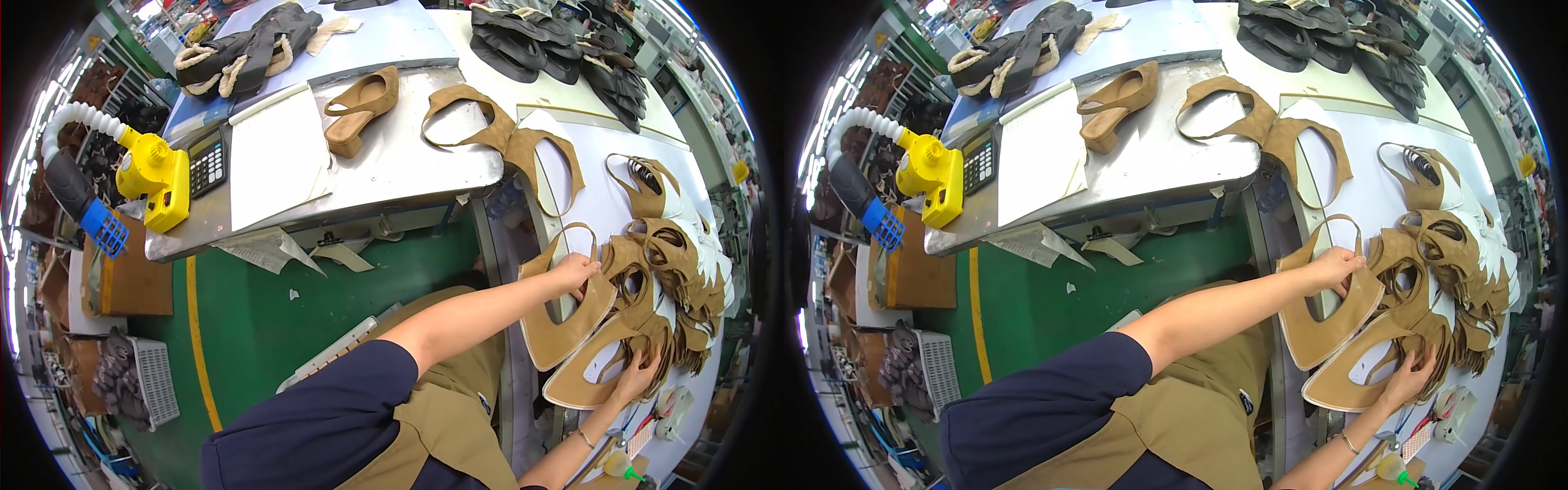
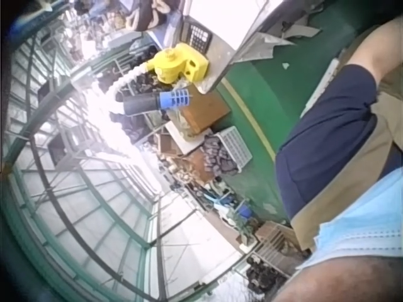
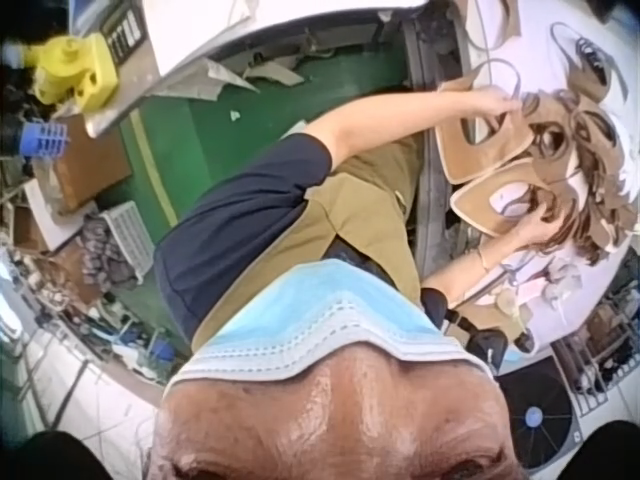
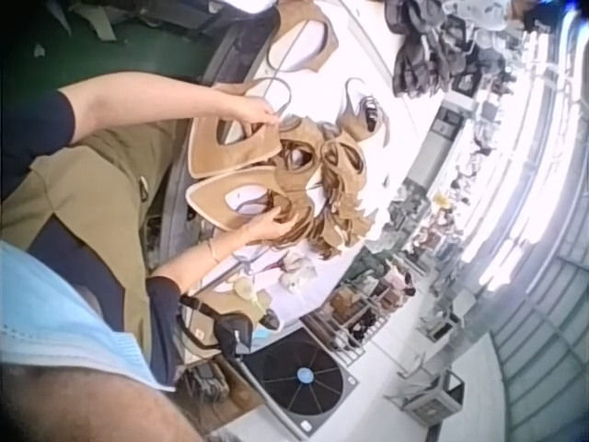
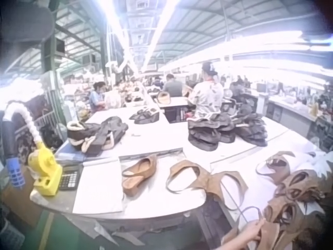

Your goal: Inspecting and assembling shoe components, applying lining and tape to leather parts.

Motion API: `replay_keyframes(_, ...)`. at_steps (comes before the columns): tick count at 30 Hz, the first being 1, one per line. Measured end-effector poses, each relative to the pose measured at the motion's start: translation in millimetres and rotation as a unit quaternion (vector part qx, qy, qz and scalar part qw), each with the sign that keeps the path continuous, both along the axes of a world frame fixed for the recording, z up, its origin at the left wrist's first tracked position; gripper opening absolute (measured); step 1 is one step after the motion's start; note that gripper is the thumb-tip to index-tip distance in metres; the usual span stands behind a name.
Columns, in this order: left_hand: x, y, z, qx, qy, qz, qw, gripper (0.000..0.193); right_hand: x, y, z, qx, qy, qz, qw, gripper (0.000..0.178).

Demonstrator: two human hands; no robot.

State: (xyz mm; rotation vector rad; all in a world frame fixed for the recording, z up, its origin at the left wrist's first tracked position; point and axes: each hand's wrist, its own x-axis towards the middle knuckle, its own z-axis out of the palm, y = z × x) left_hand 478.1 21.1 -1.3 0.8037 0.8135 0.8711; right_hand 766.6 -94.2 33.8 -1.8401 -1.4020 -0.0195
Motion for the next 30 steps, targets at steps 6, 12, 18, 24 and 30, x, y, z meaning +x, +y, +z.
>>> replay_keyframes(6,-6,-5,12,0.006,-0.002,0.001,1.000,0.037,-52,-10,24,0.029,-0.255,-0.092,0.962,0.044)
replay_keyframes(12,-5,-5,8,0.002,-0.004,-0.004,1.000,0.038,-171,-23,30,0.010,-0.150,0.200,0.968,0.046)
replay_keyframes(18,-8,-5,7,0.005,0.038,-0.010,0.999,0.036,-198,-14,14,-0.037,-0.165,0.232,0.958,0.048)
replay_keyframes(24,-32,-46,19,0.248,0.205,0.189,0.928,0.031,-198,-11,13,-0.055,-0.159,0.215,0.962,0.049)
replay_keyframes(30,-209,-93,65,0.250,0.485,0.461,0.700,0.039,-193,-10,11,-0.059,-0.153,0.203,0.965,0.050)
